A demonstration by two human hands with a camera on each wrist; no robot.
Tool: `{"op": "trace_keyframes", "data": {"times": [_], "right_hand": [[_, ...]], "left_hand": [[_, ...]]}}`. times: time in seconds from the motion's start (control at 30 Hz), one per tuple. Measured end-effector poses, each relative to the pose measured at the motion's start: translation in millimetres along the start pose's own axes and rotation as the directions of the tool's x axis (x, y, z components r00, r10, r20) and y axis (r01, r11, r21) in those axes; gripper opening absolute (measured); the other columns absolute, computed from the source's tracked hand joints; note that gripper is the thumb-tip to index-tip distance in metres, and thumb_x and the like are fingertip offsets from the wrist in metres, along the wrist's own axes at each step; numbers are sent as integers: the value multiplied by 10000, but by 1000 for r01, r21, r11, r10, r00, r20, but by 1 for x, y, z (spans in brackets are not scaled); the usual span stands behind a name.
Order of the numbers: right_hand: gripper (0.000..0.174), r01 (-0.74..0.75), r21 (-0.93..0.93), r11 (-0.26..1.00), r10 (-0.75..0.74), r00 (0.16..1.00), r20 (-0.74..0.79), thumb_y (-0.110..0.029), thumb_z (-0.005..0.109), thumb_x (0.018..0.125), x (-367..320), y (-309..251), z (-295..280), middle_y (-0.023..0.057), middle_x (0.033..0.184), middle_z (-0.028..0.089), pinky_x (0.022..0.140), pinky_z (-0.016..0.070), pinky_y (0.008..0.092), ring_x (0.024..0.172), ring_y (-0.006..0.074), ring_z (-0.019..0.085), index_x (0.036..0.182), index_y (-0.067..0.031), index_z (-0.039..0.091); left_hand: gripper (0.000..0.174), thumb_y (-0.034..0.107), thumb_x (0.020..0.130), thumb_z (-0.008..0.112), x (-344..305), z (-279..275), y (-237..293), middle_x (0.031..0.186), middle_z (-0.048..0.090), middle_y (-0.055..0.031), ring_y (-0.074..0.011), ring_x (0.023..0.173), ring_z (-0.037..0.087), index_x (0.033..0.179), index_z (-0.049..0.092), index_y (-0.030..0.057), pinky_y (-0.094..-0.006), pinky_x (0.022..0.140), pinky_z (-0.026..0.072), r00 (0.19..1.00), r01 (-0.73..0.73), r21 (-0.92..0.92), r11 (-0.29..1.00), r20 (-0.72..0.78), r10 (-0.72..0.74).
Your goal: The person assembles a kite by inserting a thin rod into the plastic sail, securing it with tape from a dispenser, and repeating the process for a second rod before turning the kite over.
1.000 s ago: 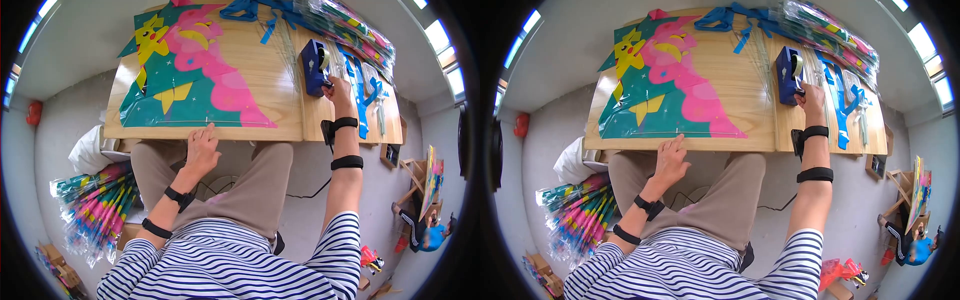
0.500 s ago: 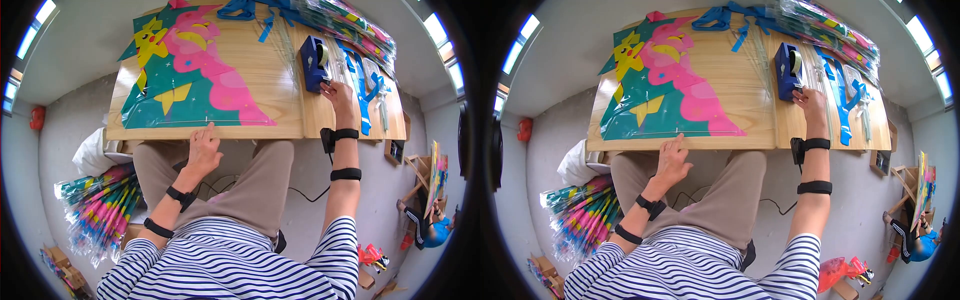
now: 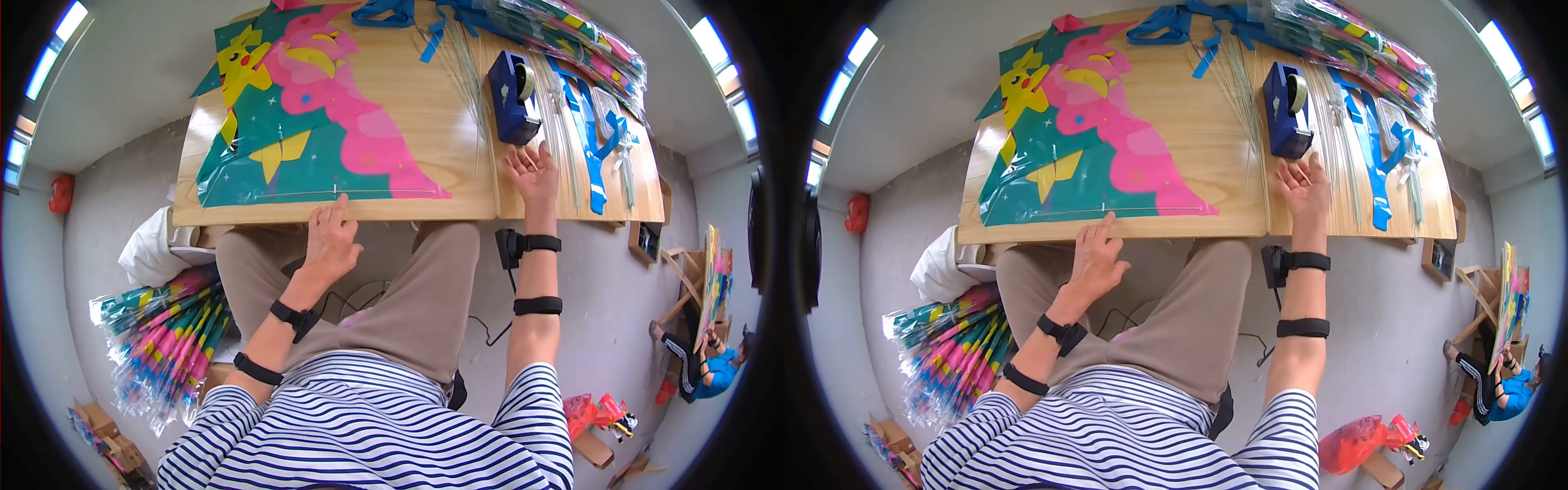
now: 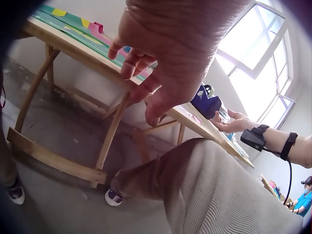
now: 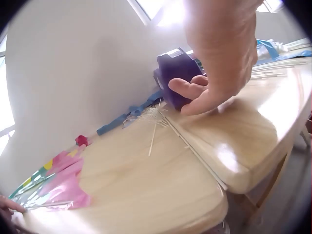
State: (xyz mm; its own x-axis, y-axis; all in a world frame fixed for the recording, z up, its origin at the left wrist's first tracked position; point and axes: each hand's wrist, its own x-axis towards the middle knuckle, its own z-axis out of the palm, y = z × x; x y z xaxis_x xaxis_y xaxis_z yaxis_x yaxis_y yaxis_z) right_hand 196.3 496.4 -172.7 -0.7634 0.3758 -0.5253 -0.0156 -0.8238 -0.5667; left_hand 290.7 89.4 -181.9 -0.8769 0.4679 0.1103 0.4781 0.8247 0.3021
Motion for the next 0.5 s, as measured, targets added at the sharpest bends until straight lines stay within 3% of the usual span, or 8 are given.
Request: {"op": "trace_keyframes", "data": {"times": [0.23,0.33,0.5], "right_hand": [[114,45,121,992,-55,995,83,-58,635,937,37,11,11,131,855,606,910,546,511,893,331,684,901,13,553],[61,110,98,989,-106,993,-44,6,604,930,55,14,8,142,836,614,822,579,469,766,293,668,894,19,556],[55,162,-128,978,-187,959,-211,34,605,912,60,4,26,135,728,594,641,589,433,552,239,592,887,36,556]], "left_hand": [[351,168,639,841,0,2,-1,1445,422,-275,-391,1227,480,887,665,-6,-550,1075,331,1000,17,-3,1000,-11,-17],[351,165,643,838,-1,2,-2,1451,418,-270,-395,1228,479,894,665,-10,-553,1076,329,1000,14,-12,1000,-9,-14],[338,156,644,827,-1,1,-4,1461,411,-264,-410,1221,477,874,641,-10,-544,1070,333,1000,16,-46,999,-23,-17]]}}
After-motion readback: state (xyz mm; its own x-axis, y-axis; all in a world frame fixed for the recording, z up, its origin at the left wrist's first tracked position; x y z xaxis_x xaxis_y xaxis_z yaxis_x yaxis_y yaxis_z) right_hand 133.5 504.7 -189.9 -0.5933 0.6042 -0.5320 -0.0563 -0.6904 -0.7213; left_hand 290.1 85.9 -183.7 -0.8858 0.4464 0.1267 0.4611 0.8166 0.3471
